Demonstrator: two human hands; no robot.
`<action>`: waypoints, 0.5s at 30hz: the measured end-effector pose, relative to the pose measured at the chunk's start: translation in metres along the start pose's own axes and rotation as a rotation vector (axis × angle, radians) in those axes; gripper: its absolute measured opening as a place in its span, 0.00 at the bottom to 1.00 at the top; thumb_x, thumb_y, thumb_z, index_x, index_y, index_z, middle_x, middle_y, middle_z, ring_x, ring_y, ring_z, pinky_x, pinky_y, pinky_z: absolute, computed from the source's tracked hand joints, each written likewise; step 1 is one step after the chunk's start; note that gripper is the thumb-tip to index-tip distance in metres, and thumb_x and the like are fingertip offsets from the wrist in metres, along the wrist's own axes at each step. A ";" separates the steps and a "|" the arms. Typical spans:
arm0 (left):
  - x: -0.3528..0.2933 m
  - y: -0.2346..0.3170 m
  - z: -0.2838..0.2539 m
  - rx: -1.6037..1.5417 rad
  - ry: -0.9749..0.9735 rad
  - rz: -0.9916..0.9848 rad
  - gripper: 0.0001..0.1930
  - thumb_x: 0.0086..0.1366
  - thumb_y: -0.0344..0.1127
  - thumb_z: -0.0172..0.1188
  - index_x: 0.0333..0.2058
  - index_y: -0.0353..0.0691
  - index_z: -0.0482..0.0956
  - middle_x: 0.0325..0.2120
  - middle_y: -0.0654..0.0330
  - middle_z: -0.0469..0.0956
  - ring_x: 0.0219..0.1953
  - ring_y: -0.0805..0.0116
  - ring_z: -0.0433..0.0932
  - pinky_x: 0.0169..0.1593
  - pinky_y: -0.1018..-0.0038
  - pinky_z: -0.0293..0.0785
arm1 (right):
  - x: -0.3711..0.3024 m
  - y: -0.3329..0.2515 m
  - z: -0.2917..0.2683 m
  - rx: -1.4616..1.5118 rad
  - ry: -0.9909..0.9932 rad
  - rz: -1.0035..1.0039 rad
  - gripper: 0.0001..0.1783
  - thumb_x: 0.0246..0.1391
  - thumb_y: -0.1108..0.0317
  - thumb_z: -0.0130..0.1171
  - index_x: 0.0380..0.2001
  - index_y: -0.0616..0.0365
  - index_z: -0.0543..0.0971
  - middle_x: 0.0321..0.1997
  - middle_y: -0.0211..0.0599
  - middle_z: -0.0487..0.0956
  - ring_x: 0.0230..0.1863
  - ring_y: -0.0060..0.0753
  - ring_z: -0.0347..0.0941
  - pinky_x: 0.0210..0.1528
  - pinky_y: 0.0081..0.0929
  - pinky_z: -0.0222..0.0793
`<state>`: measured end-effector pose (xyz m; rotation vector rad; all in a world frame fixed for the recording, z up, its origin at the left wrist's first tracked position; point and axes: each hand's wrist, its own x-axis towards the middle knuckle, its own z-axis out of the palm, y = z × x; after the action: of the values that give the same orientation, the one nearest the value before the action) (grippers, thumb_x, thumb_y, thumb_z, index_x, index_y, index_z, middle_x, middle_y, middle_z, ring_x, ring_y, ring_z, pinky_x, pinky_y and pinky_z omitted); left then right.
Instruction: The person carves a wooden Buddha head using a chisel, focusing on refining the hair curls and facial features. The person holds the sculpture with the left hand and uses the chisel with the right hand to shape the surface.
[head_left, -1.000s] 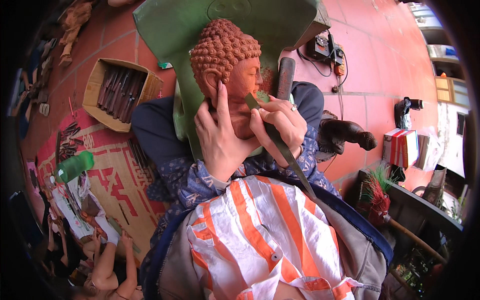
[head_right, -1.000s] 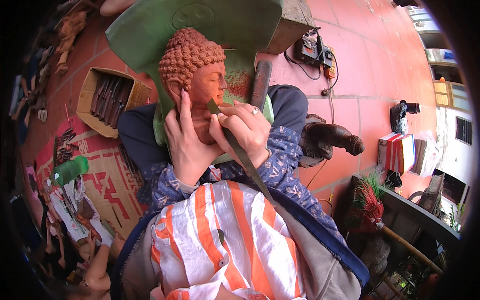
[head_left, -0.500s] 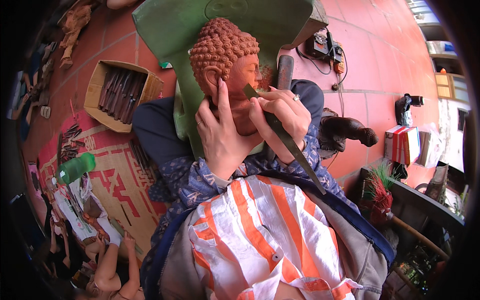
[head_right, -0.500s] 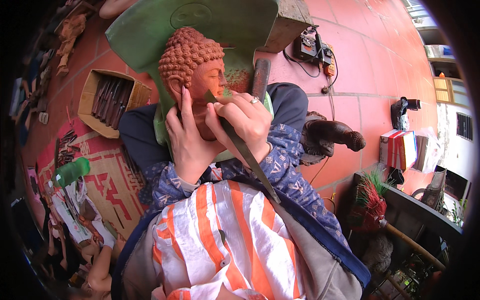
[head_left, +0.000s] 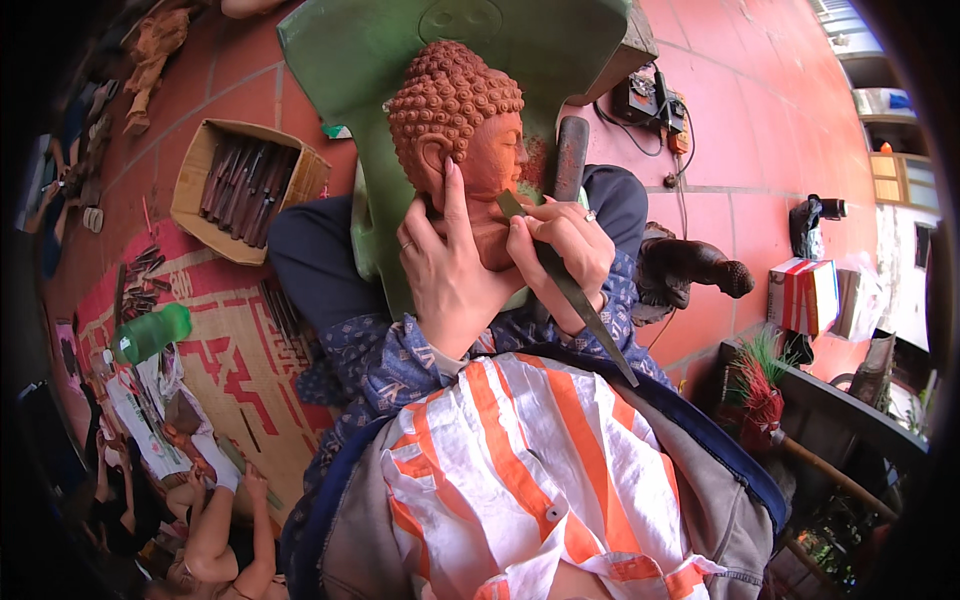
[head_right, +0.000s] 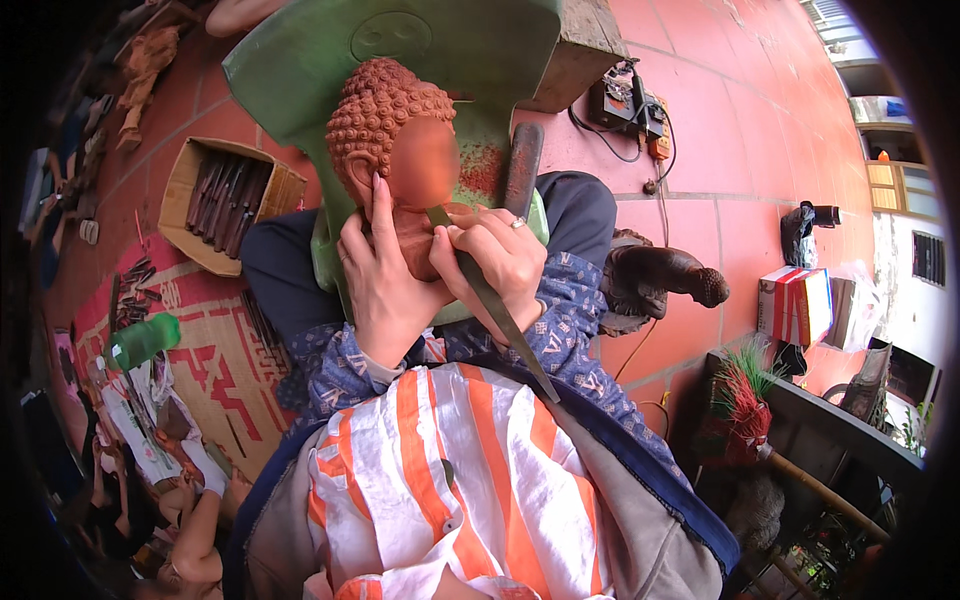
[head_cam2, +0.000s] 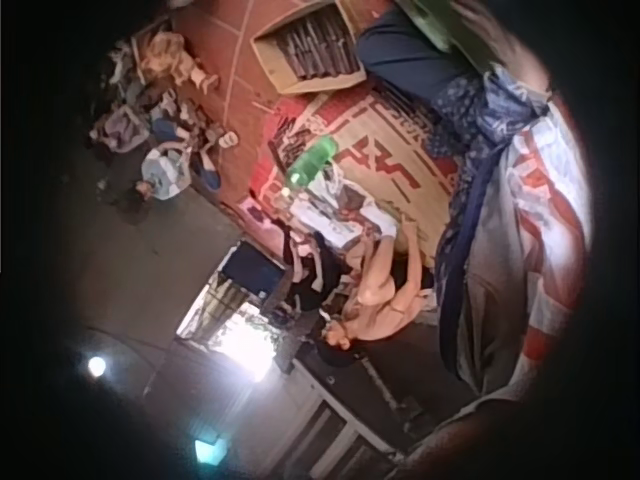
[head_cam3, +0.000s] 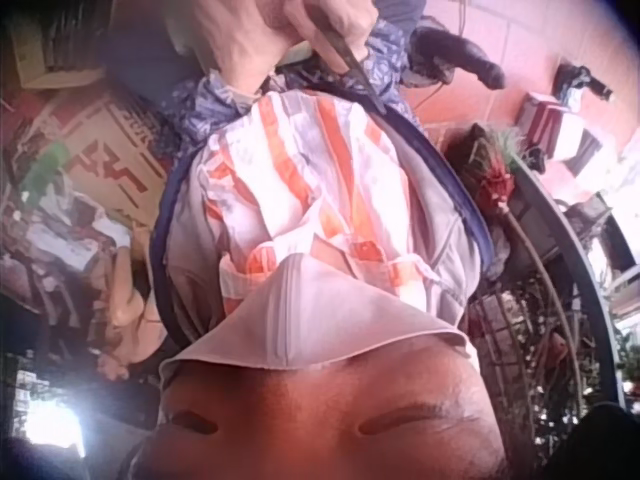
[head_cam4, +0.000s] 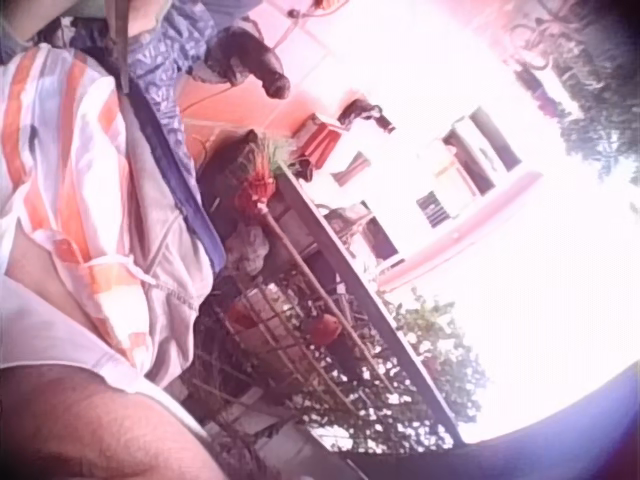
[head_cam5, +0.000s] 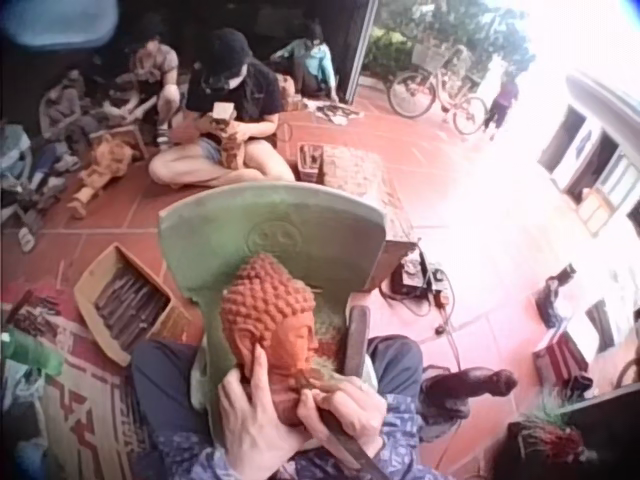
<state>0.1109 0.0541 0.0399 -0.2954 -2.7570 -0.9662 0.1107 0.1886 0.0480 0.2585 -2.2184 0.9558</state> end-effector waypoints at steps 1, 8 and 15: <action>-0.001 0.001 0.001 0.021 0.008 0.000 0.65 0.39 0.54 0.79 0.72 0.45 0.48 0.53 0.42 0.61 0.54 0.37 0.65 0.56 0.48 0.66 | -0.003 0.000 -0.002 -0.002 -0.019 0.019 0.09 0.40 0.76 0.71 0.21 0.58 0.78 0.25 0.38 0.82 0.27 0.39 0.79 0.30 0.31 0.73; 0.000 -0.002 0.004 -0.010 0.024 0.010 0.63 0.42 0.58 0.77 0.72 0.48 0.50 0.54 0.39 0.60 0.51 0.36 0.66 0.53 0.47 0.68 | 0.019 -0.004 0.002 -0.024 -0.046 -0.066 0.09 0.41 0.79 0.71 0.22 0.62 0.78 0.29 0.43 0.83 0.29 0.41 0.81 0.35 0.31 0.75; -0.002 -0.003 0.001 -0.043 0.029 0.022 0.59 0.46 0.58 0.74 0.72 0.48 0.51 0.54 0.39 0.60 0.51 0.36 0.66 0.53 0.47 0.67 | 0.021 -0.008 0.000 -0.033 -0.058 -0.091 0.09 0.42 0.77 0.70 0.21 0.60 0.77 0.27 0.41 0.82 0.27 0.42 0.80 0.36 0.34 0.76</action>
<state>0.1120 0.0518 0.0368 -0.3159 -2.7042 -1.0177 0.0987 0.1845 0.0665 0.3724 -2.2526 0.8720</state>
